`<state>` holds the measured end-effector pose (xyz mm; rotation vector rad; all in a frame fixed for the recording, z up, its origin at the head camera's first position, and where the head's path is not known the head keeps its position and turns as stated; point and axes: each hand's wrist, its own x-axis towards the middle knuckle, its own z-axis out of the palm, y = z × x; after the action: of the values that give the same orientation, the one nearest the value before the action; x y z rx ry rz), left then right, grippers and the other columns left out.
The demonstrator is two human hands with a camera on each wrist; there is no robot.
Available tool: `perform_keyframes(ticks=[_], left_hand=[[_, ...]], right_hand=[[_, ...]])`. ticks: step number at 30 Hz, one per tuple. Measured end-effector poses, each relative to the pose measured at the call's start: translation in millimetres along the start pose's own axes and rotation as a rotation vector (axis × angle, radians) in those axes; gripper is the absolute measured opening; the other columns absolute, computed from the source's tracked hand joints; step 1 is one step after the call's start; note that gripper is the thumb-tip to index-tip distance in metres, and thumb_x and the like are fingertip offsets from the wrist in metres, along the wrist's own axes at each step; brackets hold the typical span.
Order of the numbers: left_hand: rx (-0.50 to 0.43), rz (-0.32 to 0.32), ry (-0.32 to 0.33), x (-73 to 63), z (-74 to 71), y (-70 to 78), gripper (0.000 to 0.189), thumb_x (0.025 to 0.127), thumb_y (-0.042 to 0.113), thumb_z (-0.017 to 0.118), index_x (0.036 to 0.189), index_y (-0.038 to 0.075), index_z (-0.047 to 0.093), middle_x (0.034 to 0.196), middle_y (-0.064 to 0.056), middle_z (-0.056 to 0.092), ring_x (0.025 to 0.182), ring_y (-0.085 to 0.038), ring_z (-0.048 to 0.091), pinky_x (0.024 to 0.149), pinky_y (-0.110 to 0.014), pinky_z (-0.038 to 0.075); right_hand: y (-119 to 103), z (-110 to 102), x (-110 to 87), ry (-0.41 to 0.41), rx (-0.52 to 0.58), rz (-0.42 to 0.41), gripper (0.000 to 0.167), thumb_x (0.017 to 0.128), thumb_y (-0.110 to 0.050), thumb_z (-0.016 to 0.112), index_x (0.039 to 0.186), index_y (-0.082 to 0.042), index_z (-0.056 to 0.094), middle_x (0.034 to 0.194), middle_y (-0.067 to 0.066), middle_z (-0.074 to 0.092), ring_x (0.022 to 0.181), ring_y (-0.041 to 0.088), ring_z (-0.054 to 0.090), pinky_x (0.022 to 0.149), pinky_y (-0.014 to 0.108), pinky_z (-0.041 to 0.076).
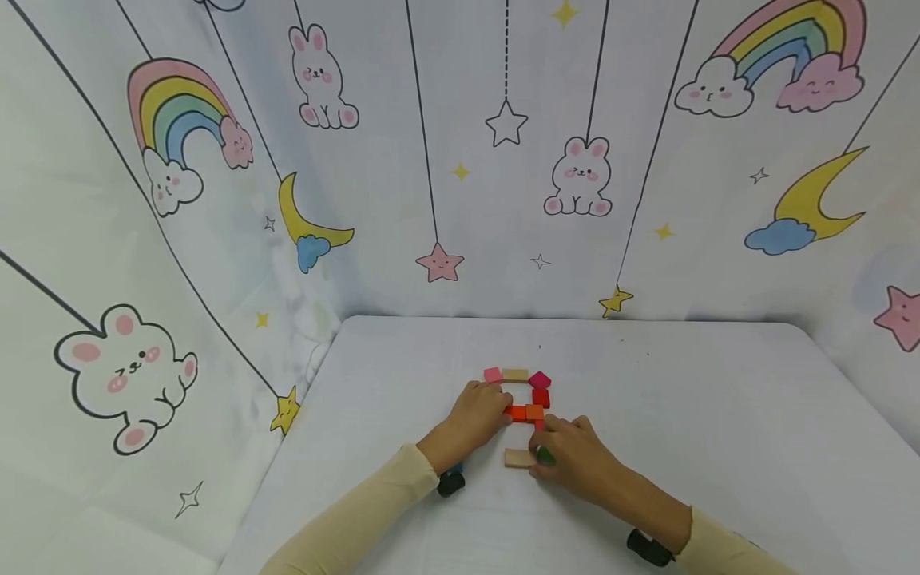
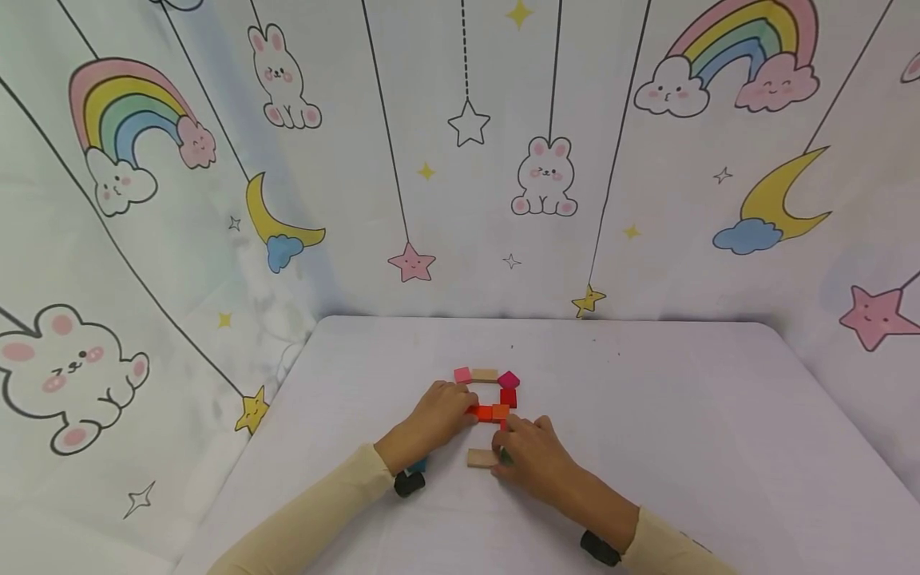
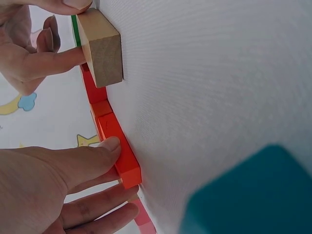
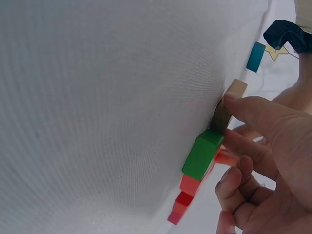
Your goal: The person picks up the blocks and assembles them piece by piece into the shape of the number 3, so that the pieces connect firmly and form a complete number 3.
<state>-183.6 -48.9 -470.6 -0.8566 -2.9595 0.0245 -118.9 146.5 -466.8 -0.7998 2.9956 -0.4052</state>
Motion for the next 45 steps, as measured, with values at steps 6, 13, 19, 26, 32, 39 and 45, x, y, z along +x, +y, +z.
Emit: perform_keyframes(ticks=[6,13,19,26,32,39,45], left_hand=[[-0.001,-0.001,0.001,-0.1,-0.4,0.2,0.025,0.095,0.037,0.080,0.112,0.018,0.079,0.099,0.002,0.075,0.097,-0.014,0.067,0.094,-0.033,0.052],[-0.005,0.000,0.003,1.0,2.2,-1.2,0.025,0.094,0.036,0.081,0.111,0.018,0.079,0.098,0.002,0.074,0.097,-0.014,0.066,0.093,-0.032,0.052],[0.002,0.000,0.007,0.8,2.3,-1.5,0.025,0.094,0.036,0.081,0.111,0.018,0.079,0.099,0.002,0.075,0.097,-0.015,0.067,0.094,-0.033,0.053],[0.000,0.000,-0.006,0.4,1.1,-1.4,0.025,0.095,0.036,0.080,0.113,0.018,0.079,0.101,0.002,0.075,0.100,-0.015,0.067,0.097,-0.034,0.052],[-0.001,0.013,-0.006,0.8,-1.0,-1.9,0.023,0.095,0.036,0.080,0.110,0.018,0.079,0.100,0.002,0.075,0.097,-0.014,0.067,0.094,-0.033,0.052],[-0.013,0.036,-0.030,6.1,-5.3,-4.9,0.020,0.095,0.037,0.080,0.105,0.020,0.080,0.090,0.005,0.076,0.087,-0.013,0.066,0.088,-0.032,0.052],[-0.058,0.049,-0.088,13.1,-8.7,-9.1,0.016,0.094,0.035,0.082,0.103,0.021,0.082,0.085,0.009,0.076,0.080,-0.010,0.062,0.089,-0.031,0.052]], right_hand=[[0.6,0.5,-0.1,0.010,-0.009,-0.010,0.028,0.076,-0.034,0.096,0.095,-0.023,0.079,0.084,-0.008,0.057,0.085,0.011,0.060,0.080,0.043,0.046],[2.0,1.2,-0.3,0.024,-0.013,-0.022,0.027,0.076,-0.034,0.096,0.095,-0.023,0.080,0.083,-0.008,0.057,0.083,0.011,0.058,0.078,0.041,0.045],[3.5,2.2,-1.3,0.028,-0.011,-0.039,0.028,0.076,-0.035,0.096,0.096,-0.023,0.079,0.083,-0.009,0.056,0.083,0.010,0.056,0.076,0.040,0.042],[2.2,1.3,-1.6,0.040,-0.013,-0.023,0.034,0.075,-0.037,0.097,0.101,-0.022,0.080,0.085,-0.009,0.058,0.084,0.008,0.056,0.076,0.038,0.042],[-0.7,2.4,-1.5,0.061,-0.008,-0.034,0.035,0.077,-0.036,0.095,0.105,-0.021,0.079,0.084,-0.008,0.056,0.081,0.006,0.053,0.078,0.040,0.044],[-15.9,6.5,4.4,0.106,0.043,-0.082,0.036,0.082,-0.033,0.092,0.112,-0.017,0.079,0.099,-0.005,0.070,0.090,0.010,0.060,0.076,0.036,0.046],[-33.4,15.5,16.4,0.100,0.054,-0.153,0.043,0.083,-0.035,0.092,0.117,-0.013,0.078,0.106,-0.002,0.076,0.086,0.011,0.064,0.078,0.032,0.058]])
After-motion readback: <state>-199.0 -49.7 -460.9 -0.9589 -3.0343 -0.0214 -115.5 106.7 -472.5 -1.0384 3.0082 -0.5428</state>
